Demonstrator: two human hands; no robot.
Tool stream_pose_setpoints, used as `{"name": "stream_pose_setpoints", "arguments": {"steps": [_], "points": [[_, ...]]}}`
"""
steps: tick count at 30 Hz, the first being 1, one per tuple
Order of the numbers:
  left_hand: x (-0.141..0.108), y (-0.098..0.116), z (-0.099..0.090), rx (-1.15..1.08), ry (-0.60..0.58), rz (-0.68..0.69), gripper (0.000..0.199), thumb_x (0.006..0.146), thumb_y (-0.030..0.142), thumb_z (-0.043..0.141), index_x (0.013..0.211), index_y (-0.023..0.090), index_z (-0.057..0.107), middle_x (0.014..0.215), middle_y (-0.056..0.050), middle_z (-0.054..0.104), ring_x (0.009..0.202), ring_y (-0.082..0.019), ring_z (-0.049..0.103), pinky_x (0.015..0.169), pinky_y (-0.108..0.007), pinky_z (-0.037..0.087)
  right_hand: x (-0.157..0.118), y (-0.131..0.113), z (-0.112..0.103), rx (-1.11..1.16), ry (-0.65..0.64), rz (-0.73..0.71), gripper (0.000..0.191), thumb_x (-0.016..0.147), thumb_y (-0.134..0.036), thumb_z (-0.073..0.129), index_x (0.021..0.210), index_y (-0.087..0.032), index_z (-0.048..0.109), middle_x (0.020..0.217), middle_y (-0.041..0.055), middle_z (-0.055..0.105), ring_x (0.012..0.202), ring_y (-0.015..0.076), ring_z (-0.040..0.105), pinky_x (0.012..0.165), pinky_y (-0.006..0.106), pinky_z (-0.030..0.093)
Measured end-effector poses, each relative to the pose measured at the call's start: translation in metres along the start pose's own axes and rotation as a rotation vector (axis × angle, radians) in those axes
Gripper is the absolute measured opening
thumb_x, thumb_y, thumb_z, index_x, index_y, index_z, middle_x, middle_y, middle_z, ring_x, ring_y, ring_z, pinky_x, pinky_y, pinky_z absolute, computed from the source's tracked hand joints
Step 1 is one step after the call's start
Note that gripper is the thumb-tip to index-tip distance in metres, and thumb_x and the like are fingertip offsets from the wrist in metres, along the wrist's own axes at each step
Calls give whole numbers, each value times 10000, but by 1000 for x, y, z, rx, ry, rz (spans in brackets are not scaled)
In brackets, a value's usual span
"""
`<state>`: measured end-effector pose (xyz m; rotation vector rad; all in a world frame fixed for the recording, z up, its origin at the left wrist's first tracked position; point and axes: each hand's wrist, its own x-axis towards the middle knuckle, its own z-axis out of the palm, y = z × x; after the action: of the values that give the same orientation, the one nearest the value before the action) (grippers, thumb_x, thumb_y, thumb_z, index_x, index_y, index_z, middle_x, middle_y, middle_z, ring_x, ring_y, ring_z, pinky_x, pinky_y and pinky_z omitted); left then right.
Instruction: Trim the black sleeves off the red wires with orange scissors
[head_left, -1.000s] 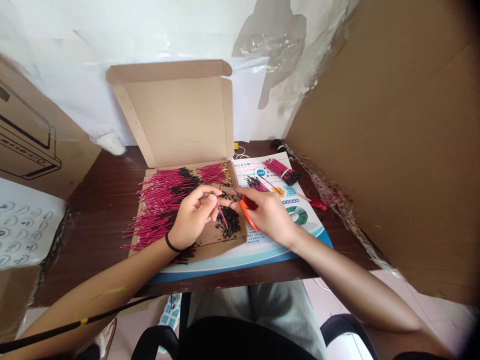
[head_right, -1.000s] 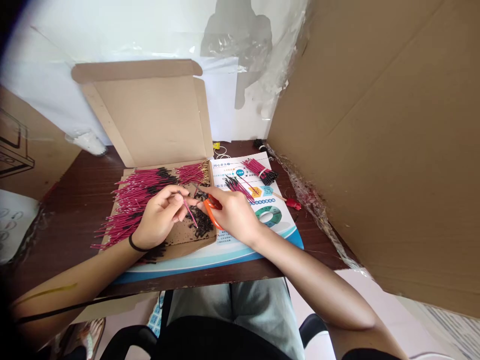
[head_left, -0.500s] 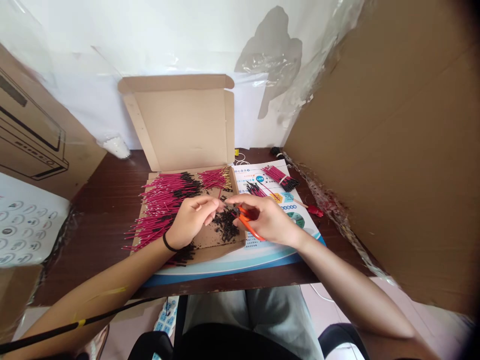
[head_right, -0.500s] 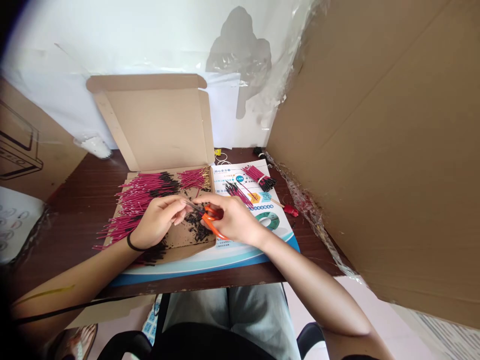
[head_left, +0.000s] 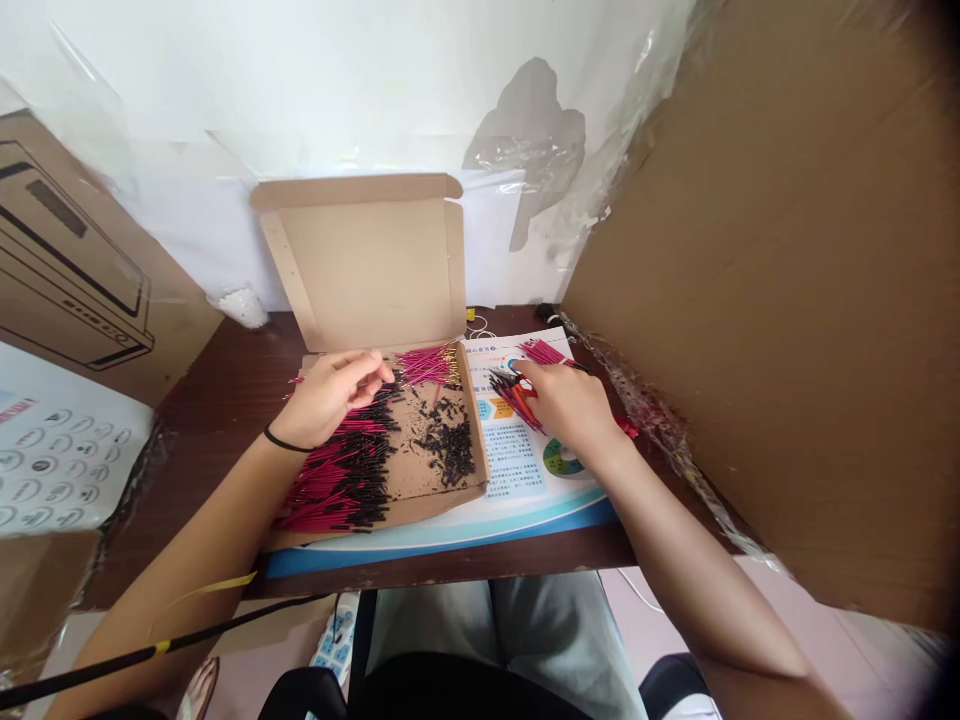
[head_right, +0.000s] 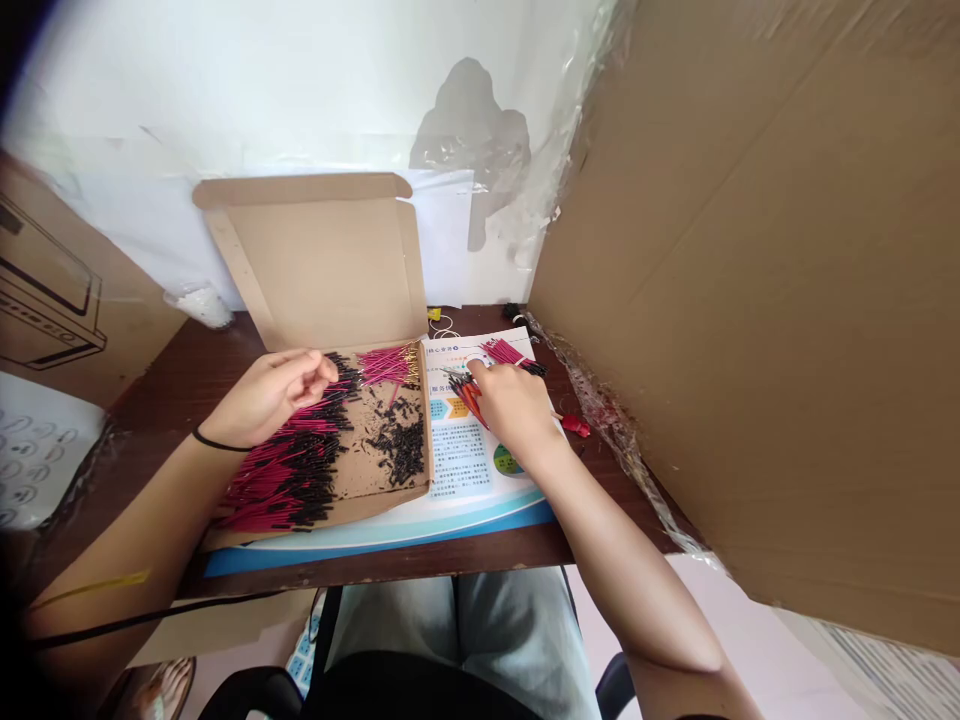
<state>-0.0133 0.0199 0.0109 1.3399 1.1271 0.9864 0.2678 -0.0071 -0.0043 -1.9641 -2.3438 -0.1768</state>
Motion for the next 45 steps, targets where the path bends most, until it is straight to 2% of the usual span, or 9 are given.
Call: {"name": "stream_pose_setpoints", "arguments": {"steps": [4, 7, 16, 25, 28, 30, 33, 38, 45], "points": [[-1, 3, -8, 654, -177, 144, 177, 789, 334, 597, 752, 182, 679, 687, -17, 634, 587, -119, 516, 561, -237, 373, -3, -5, -2, 32, 65, -17, 359, 884, -272, 450, 1222, -224, 563, 923, 94, 699, 793, 231, 630, 517, 278, 305], [-3, 0, -11, 964, -337, 210, 149, 788, 307, 579, 753, 207, 684, 785, -14, 652, 676, -144, 566, 656, -252, 408, -4, -10, -3, 62, 95, -27, 354, 877, -268, 461, 1215, -229, 562, 924, 83, 701, 792, 215, 627, 503, 274, 266], [-2, -14, -10, 1151, -420, 224, 132, 757, 235, 553, 751, 215, 684, 843, -38, 615, 687, -156, 562, 670, -268, 415, -8, -16, -6, 95, 35, -69, 335, 880, -251, 428, 1172, -242, 592, 959, 70, 705, 791, 205, 630, 485, 278, 213], [-3, 0, -11, 879, -339, 225, 81, 763, 261, 599, 730, 194, 629, 639, 16, 576, 551, -109, 489, 552, -228, 379, -8, -19, -2, 127, 35, -94, 344, 873, -260, 432, 1170, -243, 605, 973, 71, 714, 783, 213, 648, 496, 282, 238], [-8, 6, -6, 499, -226, 305, 124, 783, 305, 631, 784, 187, 594, 818, -30, 622, 707, -134, 553, 668, -255, 447, -8, -19, -1, 152, 52, -95, 345, 866, -253, 441, 1164, -235, 613, 960, 75, 717, 774, 212, 648, 504, 283, 274], [-13, 3, 5, 81, -191, 344, 166, 810, 337, 626, 823, 197, 537, 856, -47, 617, 780, -157, 582, 720, -296, 476, -9, -20, 0, 189, 83, -92, 350, 854, -239, 454, 1165, -229, 615, 957, 74, 719, 779, 209, 648, 522, 285, 312], [-21, -12, 30, -285, -217, 219, 182, 828, 338, 622, 873, 217, 493, 722, 2, 585, 666, -135, 564, 653, -298, 472, -12, -24, 2, 289, 149, -98, 357, 843, -218, 475, 1170, -240, 618, 961, 51, 723, 778, 190, 647, 564, 281, 362], [-29, -38, 63, -336, -183, 59, 191, 833, 334, 623, 860, 202, 488, 698, 8, 569, 612, -98, 479, 605, -247, 393, -18, -35, 3, 370, 197, -172, 335, 855, -247, 519, 1175, -253, 621, 897, 26, 714, 737, 157, 629, 565, 255, 363], [-30, -46, 63, -281, -136, 33, 167, 833, 348, 614, 864, 190, 572, 690, -15, 589, 618, -110, 474, 580, -253, 369, -23, -43, 5, 446, 200, -243, 343, 885, -314, 519, 1208, -243, 608, 890, 31, 704, 742, 153, 629, 602, 253, 399]]}}
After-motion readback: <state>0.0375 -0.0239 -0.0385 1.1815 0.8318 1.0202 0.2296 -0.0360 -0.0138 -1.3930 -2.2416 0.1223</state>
